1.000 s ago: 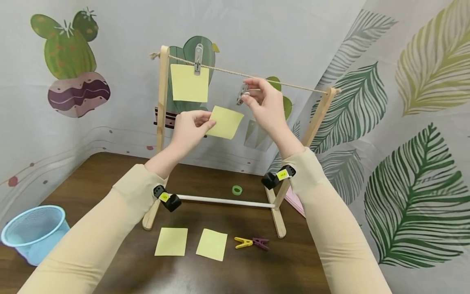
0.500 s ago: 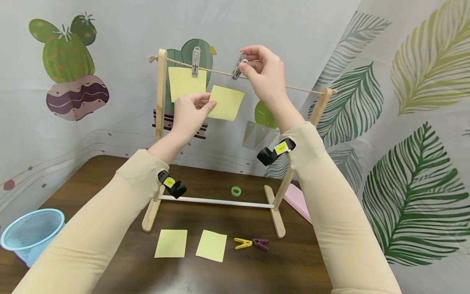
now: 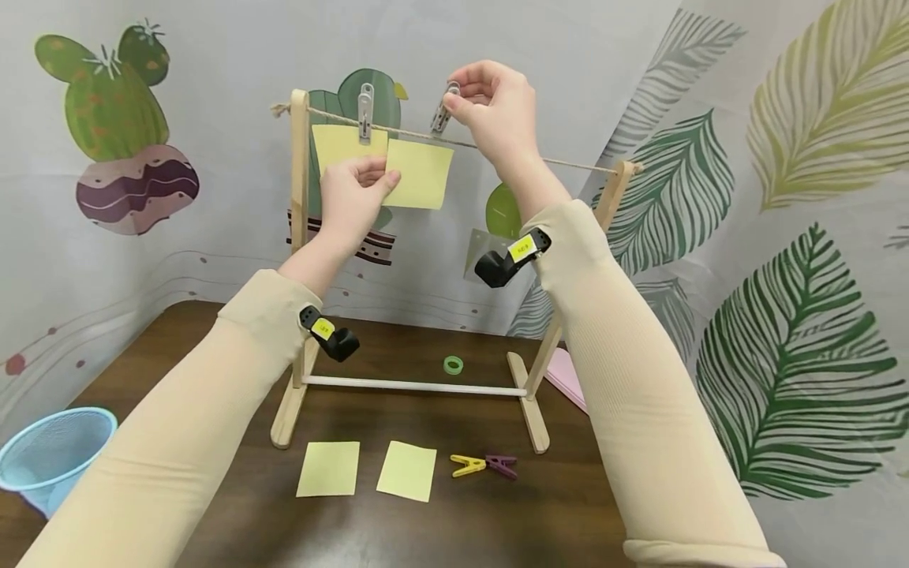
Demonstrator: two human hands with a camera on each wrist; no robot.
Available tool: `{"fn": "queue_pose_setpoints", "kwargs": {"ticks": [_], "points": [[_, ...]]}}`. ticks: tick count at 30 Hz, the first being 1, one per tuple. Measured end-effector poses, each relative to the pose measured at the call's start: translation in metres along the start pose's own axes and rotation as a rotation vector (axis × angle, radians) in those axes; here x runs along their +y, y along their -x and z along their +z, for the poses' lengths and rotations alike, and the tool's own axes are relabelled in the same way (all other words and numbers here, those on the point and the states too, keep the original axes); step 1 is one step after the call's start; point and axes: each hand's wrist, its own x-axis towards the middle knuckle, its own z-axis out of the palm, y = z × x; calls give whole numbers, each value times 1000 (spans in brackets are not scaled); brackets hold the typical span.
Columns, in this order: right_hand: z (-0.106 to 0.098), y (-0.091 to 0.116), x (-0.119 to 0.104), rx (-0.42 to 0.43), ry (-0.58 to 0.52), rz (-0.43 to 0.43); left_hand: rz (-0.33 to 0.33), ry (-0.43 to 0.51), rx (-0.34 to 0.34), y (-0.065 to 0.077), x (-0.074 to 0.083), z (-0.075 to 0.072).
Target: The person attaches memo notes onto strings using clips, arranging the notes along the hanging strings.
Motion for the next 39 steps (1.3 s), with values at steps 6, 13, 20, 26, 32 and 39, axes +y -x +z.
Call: {"fn": "queue_pose_setpoints", "kwargs": {"ticks": [6,13,20,26,32,39], "points": [[1,0,-2,9,-13,46,-6,11,-17,0,0,0],[3,1,-3,9,0,64,7,-2,-16,1,0,3],[7,0,-3,-10,115,69,7,-7,-7,1,-1,5],[10,0,-2,-50,186,87,15,-13,3,1,-1,4],[9,0,-1,-115,239,101,10,-11,6,3,1,5],[7,1,0,-182,265,120,0,-13,-4,4,1,7]]}}
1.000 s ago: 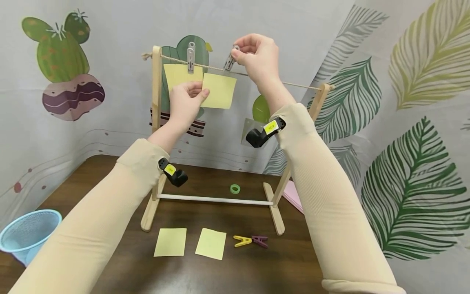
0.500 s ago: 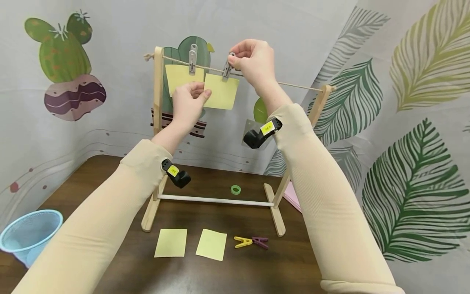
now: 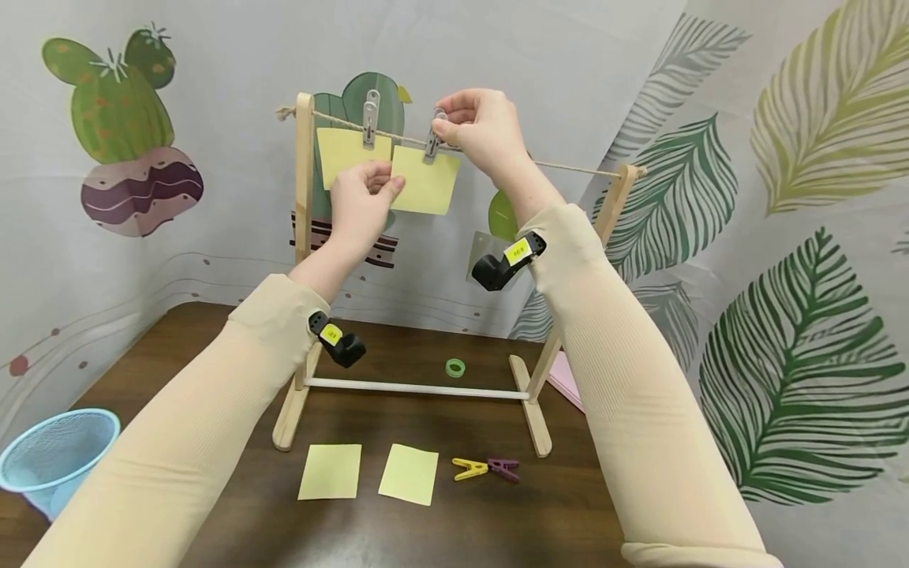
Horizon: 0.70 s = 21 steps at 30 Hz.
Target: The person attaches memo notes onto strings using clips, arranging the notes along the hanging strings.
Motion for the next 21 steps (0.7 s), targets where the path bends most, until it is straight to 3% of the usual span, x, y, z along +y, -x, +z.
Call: {"fn": "queue_pose_setpoints", "kwargs": {"ticks": [10,21], "points": [[0,2,2,-43,-84,15,-13,11,-2,3,0,1],[-2,3,3,-25,-65,-17,-4,7,-9,5,3,-1]]}}
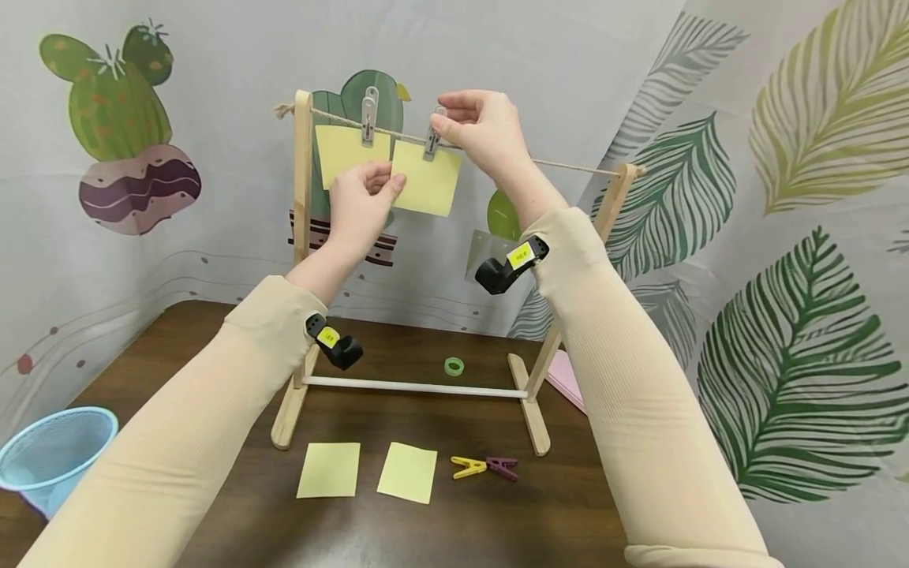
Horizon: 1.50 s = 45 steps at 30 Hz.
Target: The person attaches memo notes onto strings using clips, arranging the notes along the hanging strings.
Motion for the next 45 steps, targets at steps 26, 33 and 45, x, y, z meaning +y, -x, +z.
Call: {"fn": "queue_pose_setpoints", "kwargs": {"ticks": [26,33,45], "points": [[4,19,29,251,-366,-263,-36,39,-21,24,-20,-21],[9,40,50,312,-399,-344,-47,16,-36,41,-35,-30],[32,81,112,316,-396,-371,-53,16,-108,81,-75,-41]]}}
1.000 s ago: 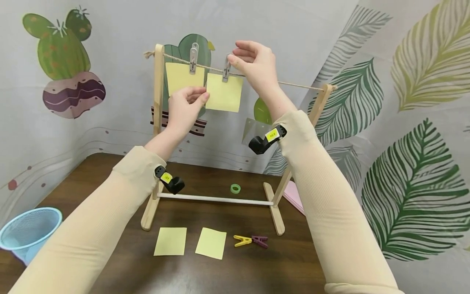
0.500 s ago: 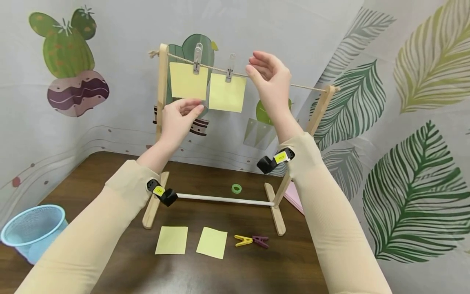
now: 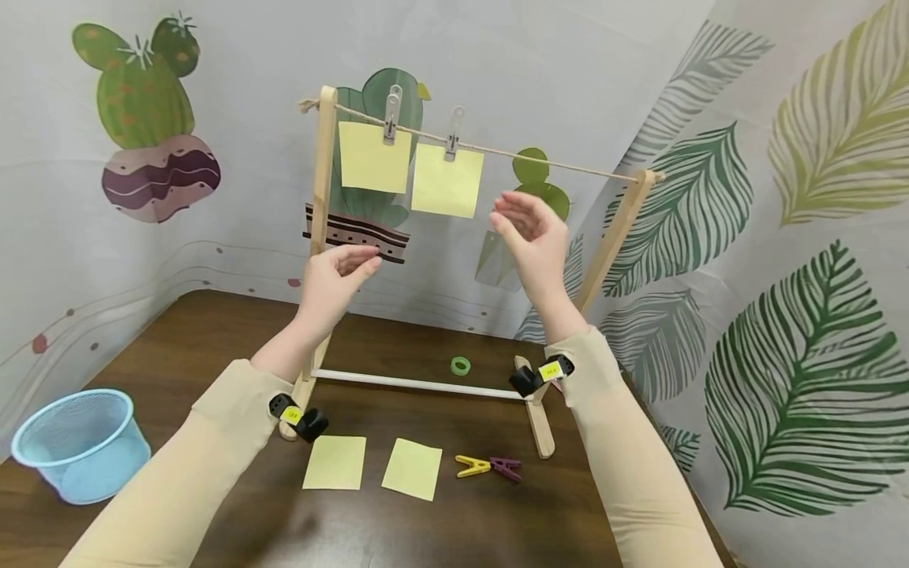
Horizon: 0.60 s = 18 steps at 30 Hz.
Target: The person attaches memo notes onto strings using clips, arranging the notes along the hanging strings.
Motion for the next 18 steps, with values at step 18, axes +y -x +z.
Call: {"fn": "queue_pose_setpoints", "kwargs": {"ticks": [18], "points": [[-11,97,67,-12,-116,205,-146,-37,-207,42,-56,-1]]}}
